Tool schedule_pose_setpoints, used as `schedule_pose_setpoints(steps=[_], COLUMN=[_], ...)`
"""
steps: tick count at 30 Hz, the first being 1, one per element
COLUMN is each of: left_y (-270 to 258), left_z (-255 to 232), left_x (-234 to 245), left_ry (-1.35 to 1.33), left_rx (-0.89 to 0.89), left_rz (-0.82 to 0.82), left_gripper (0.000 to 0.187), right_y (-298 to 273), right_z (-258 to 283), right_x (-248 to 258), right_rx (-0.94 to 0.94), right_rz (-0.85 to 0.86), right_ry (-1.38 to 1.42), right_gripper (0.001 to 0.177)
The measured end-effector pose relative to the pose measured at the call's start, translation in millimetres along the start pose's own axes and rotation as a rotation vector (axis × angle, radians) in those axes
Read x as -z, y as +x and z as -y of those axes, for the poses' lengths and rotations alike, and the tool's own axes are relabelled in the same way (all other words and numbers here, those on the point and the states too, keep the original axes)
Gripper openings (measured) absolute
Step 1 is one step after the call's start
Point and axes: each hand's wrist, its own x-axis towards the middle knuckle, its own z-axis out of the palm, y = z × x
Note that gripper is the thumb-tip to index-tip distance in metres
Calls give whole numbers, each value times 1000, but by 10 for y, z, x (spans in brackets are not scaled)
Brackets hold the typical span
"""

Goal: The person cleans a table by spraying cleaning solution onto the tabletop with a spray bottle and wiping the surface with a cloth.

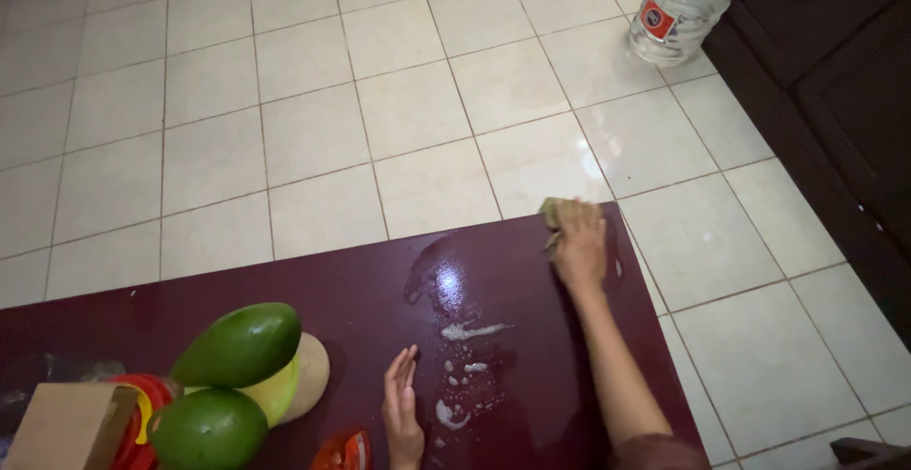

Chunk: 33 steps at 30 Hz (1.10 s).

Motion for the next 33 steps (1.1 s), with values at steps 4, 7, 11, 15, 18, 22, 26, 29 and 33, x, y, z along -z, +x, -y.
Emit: schedule_pose_setpoints(steps=[4, 7, 11, 15, 18, 22, 26, 29, 33], left_y=[-14, -8, 6, -5, -3, 32, -22, 11, 10], left_z=[-39, -13, 11, -3, 5, 11, 29, 40, 31], left_x=[-3, 9, 6, 2, 0, -20, 5, -9, -7], left_ry=[-52, -34, -67, -29, -44, 1, -36, -46, 2], left_rx=[-39, -57, -109, -116, -103, -127, -117, -134, -123], left_rz=[13, 7, 15, 0, -8, 6, 13, 6, -2], left_gripper=[54, 54, 54, 55, 55, 55, 53, 53, 54], right_y=[-175, -379, -816, -917, -734, -409, -261, -384, -583], right_z=[699, 1259, 1807, 1736, 1351, 620, -215, -622, -748], right_x=[192, 182, 27, -3, 170, 304, 199, 213, 225], right_rx=[91, 182, 373, 481, 351, 253, 84, -17, -101], right_rz=[125, 179, 155, 117, 139, -21, 3, 78, 56], right_ry=[107, 157, 285, 161, 186, 167, -16, -59, -25], right_gripper=[62, 61, 61, 59, 52, 46, 50, 56, 62])
